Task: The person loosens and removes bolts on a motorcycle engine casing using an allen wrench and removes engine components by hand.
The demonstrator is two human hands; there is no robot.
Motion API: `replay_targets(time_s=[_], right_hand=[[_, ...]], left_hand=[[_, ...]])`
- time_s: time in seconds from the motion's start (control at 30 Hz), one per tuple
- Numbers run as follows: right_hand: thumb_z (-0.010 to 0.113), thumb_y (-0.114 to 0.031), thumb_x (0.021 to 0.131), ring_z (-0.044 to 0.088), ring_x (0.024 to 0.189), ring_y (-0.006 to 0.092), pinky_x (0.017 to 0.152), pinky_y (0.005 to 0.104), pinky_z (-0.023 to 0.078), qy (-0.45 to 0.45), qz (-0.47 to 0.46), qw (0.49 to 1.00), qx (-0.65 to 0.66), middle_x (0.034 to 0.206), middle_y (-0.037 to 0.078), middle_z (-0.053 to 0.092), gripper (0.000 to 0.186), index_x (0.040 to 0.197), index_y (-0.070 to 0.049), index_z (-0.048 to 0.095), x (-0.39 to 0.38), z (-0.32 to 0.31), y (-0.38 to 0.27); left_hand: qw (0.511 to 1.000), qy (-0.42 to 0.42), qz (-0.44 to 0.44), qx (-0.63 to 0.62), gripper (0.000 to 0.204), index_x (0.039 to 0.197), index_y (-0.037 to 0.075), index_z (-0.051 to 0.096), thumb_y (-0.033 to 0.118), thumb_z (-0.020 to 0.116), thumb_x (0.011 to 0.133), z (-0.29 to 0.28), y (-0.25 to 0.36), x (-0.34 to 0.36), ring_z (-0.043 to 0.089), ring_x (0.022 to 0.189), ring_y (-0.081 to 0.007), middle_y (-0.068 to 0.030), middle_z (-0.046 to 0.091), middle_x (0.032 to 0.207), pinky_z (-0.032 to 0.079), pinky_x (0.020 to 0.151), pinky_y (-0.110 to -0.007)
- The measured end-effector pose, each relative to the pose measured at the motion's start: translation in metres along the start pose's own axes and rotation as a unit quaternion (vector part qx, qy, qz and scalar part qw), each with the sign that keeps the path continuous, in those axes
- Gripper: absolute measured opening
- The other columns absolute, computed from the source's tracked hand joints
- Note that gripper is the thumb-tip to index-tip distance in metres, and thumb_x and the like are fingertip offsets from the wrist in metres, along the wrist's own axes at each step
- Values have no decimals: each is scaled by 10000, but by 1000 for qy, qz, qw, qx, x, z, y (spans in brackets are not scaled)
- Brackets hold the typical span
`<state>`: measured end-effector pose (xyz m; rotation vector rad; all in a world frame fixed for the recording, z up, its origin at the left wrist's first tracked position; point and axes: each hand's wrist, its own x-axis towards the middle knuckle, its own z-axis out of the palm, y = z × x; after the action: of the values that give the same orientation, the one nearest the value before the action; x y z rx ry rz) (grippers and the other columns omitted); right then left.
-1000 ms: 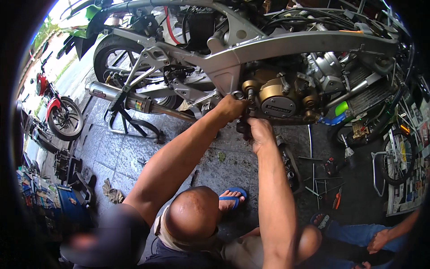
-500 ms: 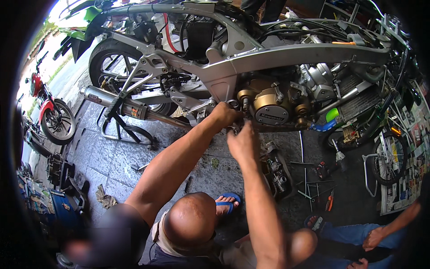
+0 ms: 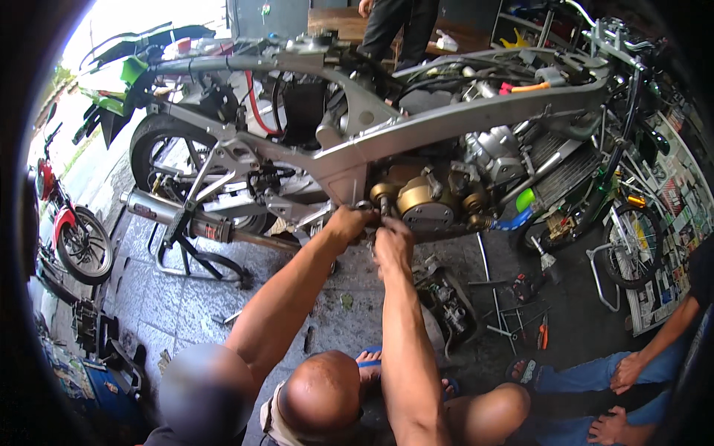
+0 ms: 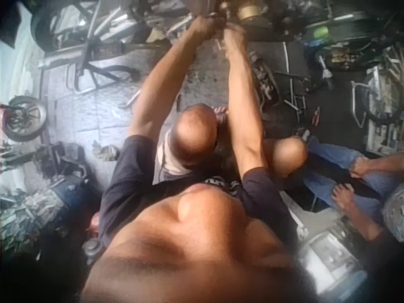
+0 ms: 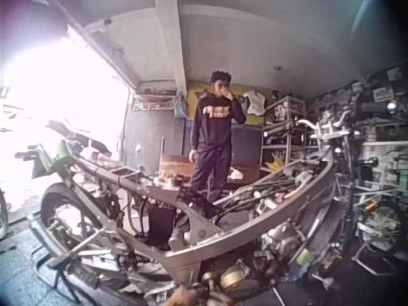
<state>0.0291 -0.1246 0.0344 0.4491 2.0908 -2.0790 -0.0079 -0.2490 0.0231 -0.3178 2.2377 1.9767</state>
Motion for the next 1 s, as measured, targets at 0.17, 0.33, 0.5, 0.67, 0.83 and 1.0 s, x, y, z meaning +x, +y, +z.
replay_targets(time_s=[0.17,0.33,0.5,0.67,0.83,1.0], right_hand=[[464,-10,796,401,480,63,369,207,300,-140,86,944,286,713,4,507,434,1206,-106,569,1,-19,6],[466,-1,836,532,460,138,384,288,437,-3,-132,990,-44,772,90,624,365,1179,-4,589,-15,1,7],[559,-114,835,652,828,400,735,453,504,90,-266,938,-204,892,253,656,261,1067,-18,630,-42,-15,11],[567,-141,843,651,830,392,726,468,502,185,-373,876,-242,877,228,667,285,1102,-44,635,-59,-7,-27],[549,-156,853,653,842,390,736,459,513,183,-331,875,-301,887,209,677,286,1100,-61,658,-51,-2,-51],[541,-149,859,647,870,396,765,457,509,174,-329,874,-312,914,211,675,285,1112,-77,651,-50,-2,-51]], left_hand=[[998,-26,-24,-55,310,846,-19,674,288,707,818,11,10,-10,476,475,-134,-66,605,658,347,427,-330],[998,15,-49,30,355,802,-48,687,306,701,785,6,11,-9,543,557,-166,-95,624,658,408,487,-338],[983,53,168,52,347,909,-59,703,275,635,845,12,11,-42,593,687,-159,-120,690,781,469,648,-302],[983,44,179,3,336,925,-60,692,261,591,909,19,55,-48,543,576,-126,-93,628,641,446,549,-315],[991,18,125,-49,315,928,-61,696,242,610,904,17,63,-25,567,632,-123,-75,668,756,472,591,-284],[989,33,120,-80,300,880,-69,690,222,617,896,21,63,-24,582,617,-136,-89,663,743,474,571,-306]])
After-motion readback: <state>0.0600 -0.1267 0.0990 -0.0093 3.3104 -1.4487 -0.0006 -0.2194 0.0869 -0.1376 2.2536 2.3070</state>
